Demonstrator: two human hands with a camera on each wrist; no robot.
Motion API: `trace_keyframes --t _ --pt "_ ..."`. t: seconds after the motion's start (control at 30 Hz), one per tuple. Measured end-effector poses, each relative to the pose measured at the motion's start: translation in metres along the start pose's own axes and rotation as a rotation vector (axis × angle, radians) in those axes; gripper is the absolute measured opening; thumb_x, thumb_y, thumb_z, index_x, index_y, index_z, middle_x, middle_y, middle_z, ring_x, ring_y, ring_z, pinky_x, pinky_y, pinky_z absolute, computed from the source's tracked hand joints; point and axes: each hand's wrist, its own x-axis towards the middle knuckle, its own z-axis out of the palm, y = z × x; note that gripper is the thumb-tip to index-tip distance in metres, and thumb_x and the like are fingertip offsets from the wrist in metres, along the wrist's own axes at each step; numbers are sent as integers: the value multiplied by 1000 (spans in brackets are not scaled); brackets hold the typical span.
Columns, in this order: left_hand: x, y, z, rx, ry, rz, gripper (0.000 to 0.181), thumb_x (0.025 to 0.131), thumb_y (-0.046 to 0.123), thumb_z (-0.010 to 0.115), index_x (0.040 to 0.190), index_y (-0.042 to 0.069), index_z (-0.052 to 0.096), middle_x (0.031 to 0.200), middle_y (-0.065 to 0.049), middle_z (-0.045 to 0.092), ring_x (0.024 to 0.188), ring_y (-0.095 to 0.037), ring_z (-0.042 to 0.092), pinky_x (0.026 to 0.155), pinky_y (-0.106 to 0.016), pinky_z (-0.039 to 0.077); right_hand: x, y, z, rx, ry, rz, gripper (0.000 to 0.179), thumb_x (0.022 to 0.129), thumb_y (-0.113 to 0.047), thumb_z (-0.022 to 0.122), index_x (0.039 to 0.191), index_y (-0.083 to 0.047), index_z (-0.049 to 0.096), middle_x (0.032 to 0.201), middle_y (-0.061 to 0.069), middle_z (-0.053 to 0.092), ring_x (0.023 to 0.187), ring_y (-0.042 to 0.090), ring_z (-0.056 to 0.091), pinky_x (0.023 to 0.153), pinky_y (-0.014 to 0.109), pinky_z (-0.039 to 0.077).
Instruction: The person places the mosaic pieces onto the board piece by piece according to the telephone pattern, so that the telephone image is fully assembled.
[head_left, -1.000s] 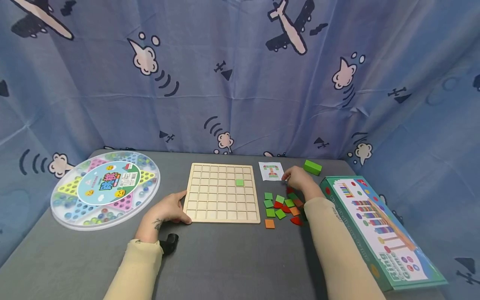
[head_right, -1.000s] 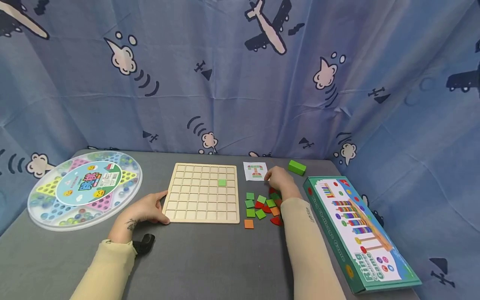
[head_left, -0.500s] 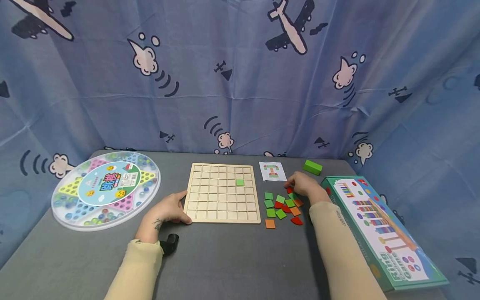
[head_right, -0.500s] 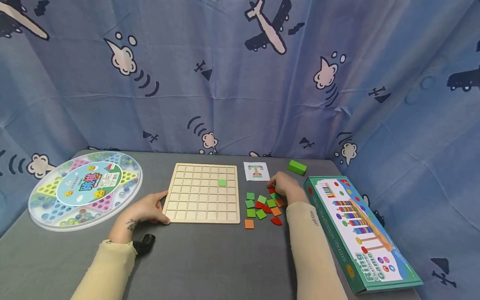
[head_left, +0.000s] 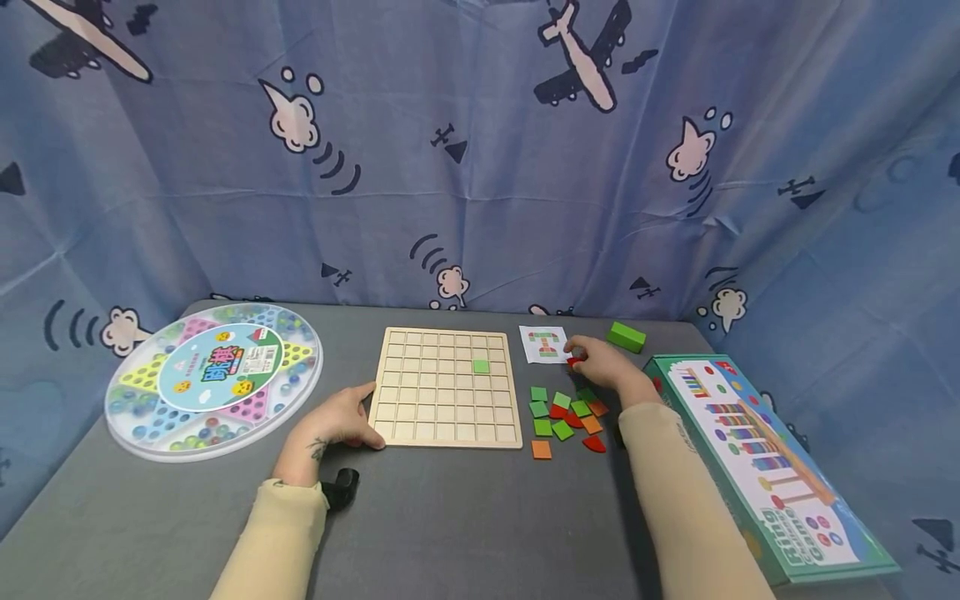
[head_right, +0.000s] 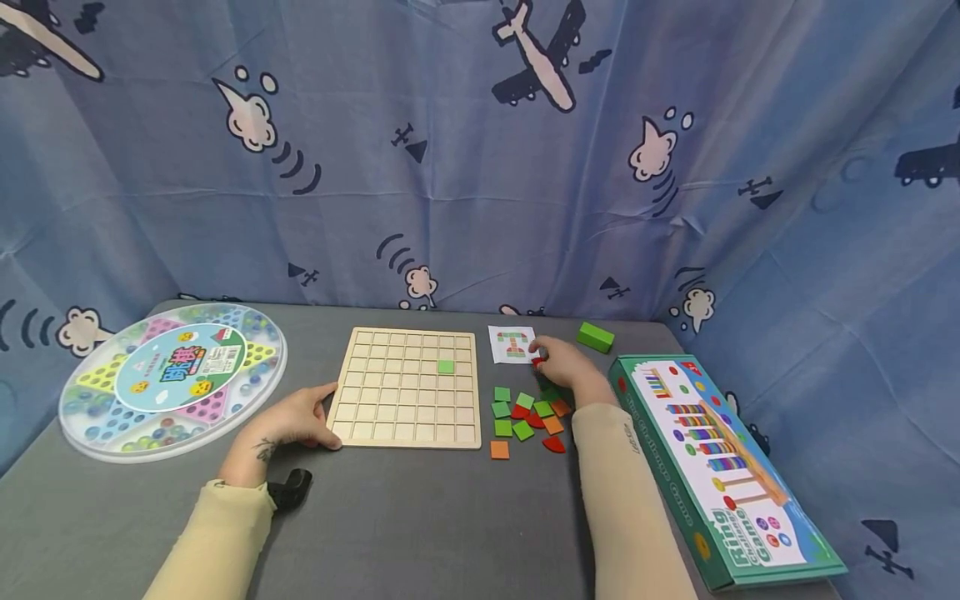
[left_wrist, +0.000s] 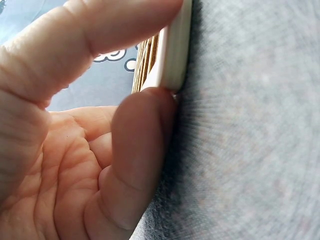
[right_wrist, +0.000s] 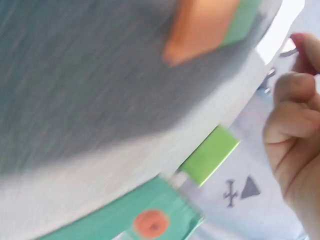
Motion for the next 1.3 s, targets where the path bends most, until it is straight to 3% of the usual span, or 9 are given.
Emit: trace_keyframes --t 0.2,0.23,0.3,0.4,0.53,0.67,0.87,1.13,1.3 --pt "0 -3 0 -1 9 -14 103 58 7 82 144 -6 24 60 -6 52 45 -13 45 48 -27 41 17 -36 10 105 150 -108 19 91 -5 52 108 -4 61 107 20 58 80 29 52 66 35 43" --pt "0 -3 1 -9 11 -20 103 58 7 81 144 -5 24 61 -6 52 45 -13 45 48 -27 41 20 -43 12 116 162 -122 21 92 -5 51 111 -4 60 113 20 56 82 29 53 65 34 43" --pt "1 -3 1 -18 13 -24 103 58 6 81 144 -5 25 61 -6 52 45 -13 45 48 -27 41 26 -58 15 131 161 -137 28 95 -8 47 121 -7 57 127 20 50 94 30 53 71 36 43" --pt "1 -3 2 -27 13 -26 103 58 5 81 144 -5 25 61 -7 52 45 -13 45 48 -27 41 33 -78 19 102 141 -157 36 98 -9 39 131 -11 52 133 17 45 105 30 49 79 41 42" --pt "0 -1 2 -32 14 -34 104 57 5 82 144 -4 26 61 -6 52 45 -12 45 48 -26 41 42 -97 26 49 164 -194 34 98 -9 38 127 -12 56 115 13 55 103 28 51 84 43 43" --pt "0 0 2 -31 11 -32 104 57 5 81 144 -5 25 62 -6 53 46 -12 46 48 -26 41 49 -107 34 83 176 -217 29 95 -9 48 122 -8 59 115 12 59 106 27 55 89 43 45" --pt "0 1 1 -26 14 -29 104 58 5 81 144 -5 24 61 -6 53 46 -13 45 48 -27 41 55 -119 42 106 148 -194 23 88 -4 59 111 -5 63 108 14 62 100 27 58 83 39 48" --pt "0 2 1 -20 17 -34 103 58 6 81 144 -4 25 61 -6 52 45 -12 45 48 -26 42 65 -129 46 -13 127 -136 17 79 -1 69 89 -6 56 89 9 59 81 22 54 69 33 44" --pt "1 1 1 -39 17 -33 104 57 4 81 144 -4 25 62 -7 53 45 -13 45 48 -26 41 71 -132 47 -92 111 -135 14 78 5 65 85 -7 60 90 9 61 82 22 53 70 32 45"
